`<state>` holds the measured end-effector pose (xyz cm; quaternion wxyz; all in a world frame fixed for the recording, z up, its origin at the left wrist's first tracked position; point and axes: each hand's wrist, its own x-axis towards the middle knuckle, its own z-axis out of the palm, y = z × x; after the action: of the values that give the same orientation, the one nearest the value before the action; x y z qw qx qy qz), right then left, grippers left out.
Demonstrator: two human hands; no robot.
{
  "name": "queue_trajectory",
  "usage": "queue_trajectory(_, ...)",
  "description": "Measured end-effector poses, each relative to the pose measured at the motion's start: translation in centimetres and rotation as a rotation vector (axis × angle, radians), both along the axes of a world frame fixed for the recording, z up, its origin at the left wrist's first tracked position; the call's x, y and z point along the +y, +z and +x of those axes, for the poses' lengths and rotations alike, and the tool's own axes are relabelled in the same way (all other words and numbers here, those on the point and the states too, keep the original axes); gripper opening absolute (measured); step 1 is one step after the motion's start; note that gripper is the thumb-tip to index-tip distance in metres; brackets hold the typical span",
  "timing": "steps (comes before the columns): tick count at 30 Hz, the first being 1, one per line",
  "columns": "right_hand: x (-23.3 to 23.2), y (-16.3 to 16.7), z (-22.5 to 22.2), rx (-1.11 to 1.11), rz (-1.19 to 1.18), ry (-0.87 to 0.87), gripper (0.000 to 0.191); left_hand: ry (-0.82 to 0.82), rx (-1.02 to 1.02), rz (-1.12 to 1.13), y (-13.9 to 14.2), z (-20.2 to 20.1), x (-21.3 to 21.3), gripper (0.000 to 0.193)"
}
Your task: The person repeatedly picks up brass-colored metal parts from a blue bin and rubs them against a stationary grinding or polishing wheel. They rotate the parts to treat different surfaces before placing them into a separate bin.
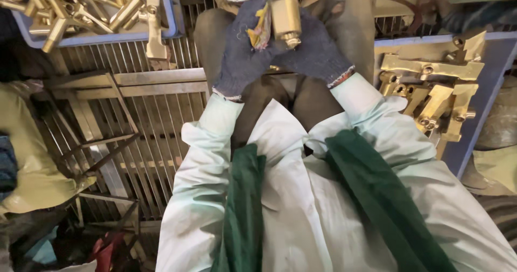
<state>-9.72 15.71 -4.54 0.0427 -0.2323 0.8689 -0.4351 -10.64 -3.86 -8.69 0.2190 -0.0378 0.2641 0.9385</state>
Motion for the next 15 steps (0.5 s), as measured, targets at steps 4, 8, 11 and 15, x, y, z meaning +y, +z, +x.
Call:
queue_trajectory(4, -0.2, -1.3, 0.1, -0.637, -0.735, -0.078, 0.066, 0.229, 0.948, -0.979, 3.0, -0.3, -0.4, 0.072)
queue_trajectory(8, -0.2, -2.0, -1.4, -0.089, 0.048, -0.045, 0.050, 0.116, 0.787, -1.011, 2.9, -2.3, -0.4, 0.060)
queue_trajectory(11, -0.6, -1.8, -2.8, -0.090, 0.132, -0.010, 0.047, -0.033, 0.481, -1.056, 0.7, -4.1, 0.2, 0.049)
queue_trajectory(15, -0.7, -1.5, -4.0, -0.436, -0.318, -0.016, 0.049, 0.067, 0.341, -0.811, -2.6, -5.3, 1.5, 0.053)
